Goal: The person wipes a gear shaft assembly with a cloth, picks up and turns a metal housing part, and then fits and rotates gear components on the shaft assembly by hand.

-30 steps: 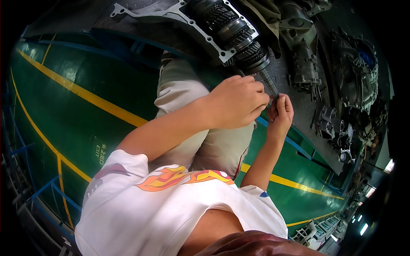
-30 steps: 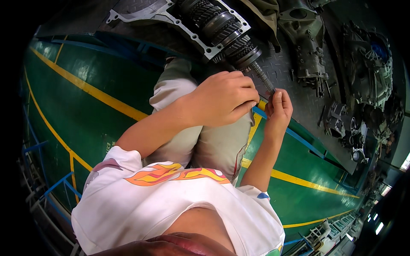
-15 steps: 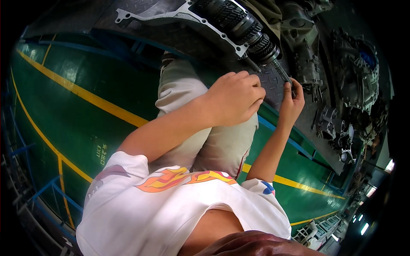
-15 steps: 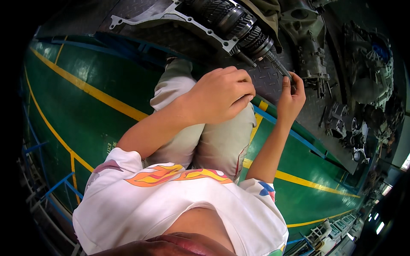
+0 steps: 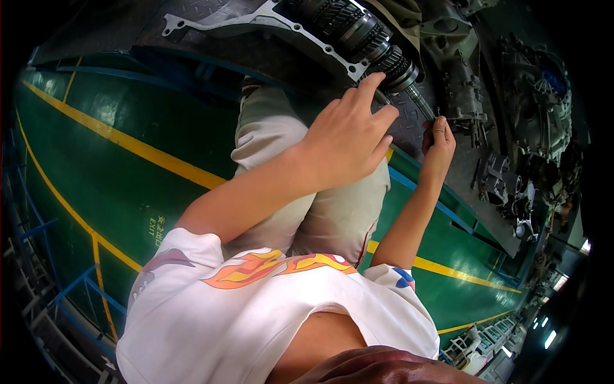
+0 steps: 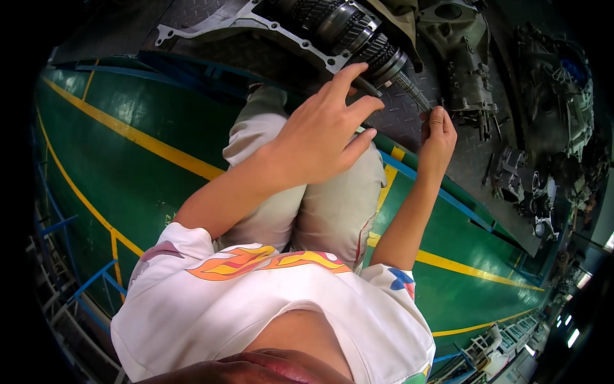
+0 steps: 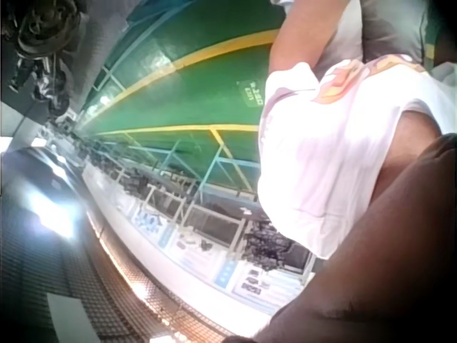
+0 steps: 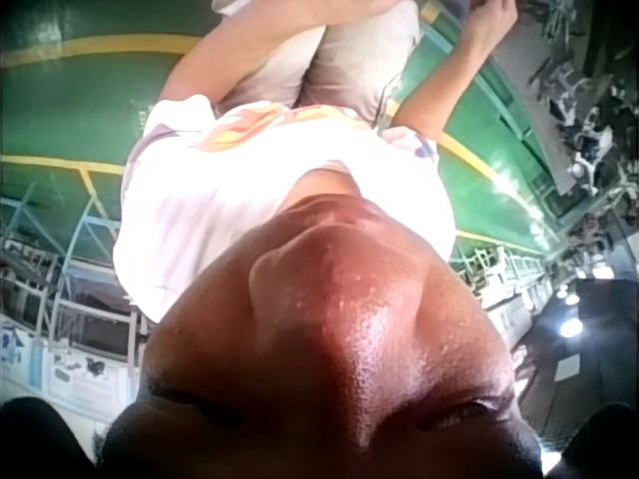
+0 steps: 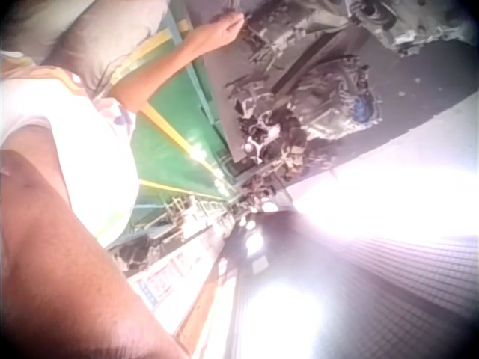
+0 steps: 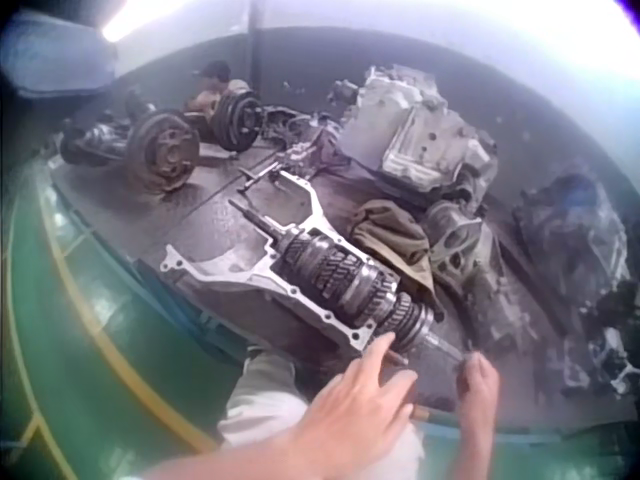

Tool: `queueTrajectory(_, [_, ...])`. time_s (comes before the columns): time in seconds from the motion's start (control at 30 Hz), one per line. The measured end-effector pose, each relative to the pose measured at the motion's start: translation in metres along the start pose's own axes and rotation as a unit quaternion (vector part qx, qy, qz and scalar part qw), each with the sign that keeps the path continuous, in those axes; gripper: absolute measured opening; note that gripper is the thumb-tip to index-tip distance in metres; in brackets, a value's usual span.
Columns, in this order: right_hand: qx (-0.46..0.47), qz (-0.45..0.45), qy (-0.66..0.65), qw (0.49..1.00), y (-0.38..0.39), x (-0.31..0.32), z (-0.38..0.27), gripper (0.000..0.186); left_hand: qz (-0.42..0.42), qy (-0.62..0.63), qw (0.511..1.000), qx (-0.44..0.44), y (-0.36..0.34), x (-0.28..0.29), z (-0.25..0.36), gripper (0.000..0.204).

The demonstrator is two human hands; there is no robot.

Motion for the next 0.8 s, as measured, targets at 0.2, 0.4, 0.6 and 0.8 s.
queueTrajectory(0.2, [-0.018,-0.015,-0.031,0.999,-0.001,0.001,0.007,0.040,0.005,-0.017,1.000,-0.025,0.003,-0.001,0.007,0.047])
queueTrajectory(0.4, [0.120,0.026,-0.020,0.992,0.017,-0.015,-0.014,0.024,-0.098,-0.014,0.995,0.001,0.003,-0.008,-0.001,0.053])
queueTrajectory(0.6, [0.233,0.077,0.082,0.966,0.014,-0.015,-0.005,0.023,-0.133,0.044,0.990,0.031,-0.001,-0.010,0.001,0.055])
queueTrajectory(0.8, [0.233,0.086,0.098,0.964,0.012,-0.015,-0.001,0.023,-0.124,0.029,0.992,0.017,0.000,-0.012,0.000,0.055])
Point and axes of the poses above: each hand's wrist, its own y-axis away from the middle knuckle, its own x-axis out of the back of the hand, z = x × y, the point moved 4 cm from there along -y, towards the middle knuckle, and after that the axes turned 2 degrees about y, right-handed, at the moved point
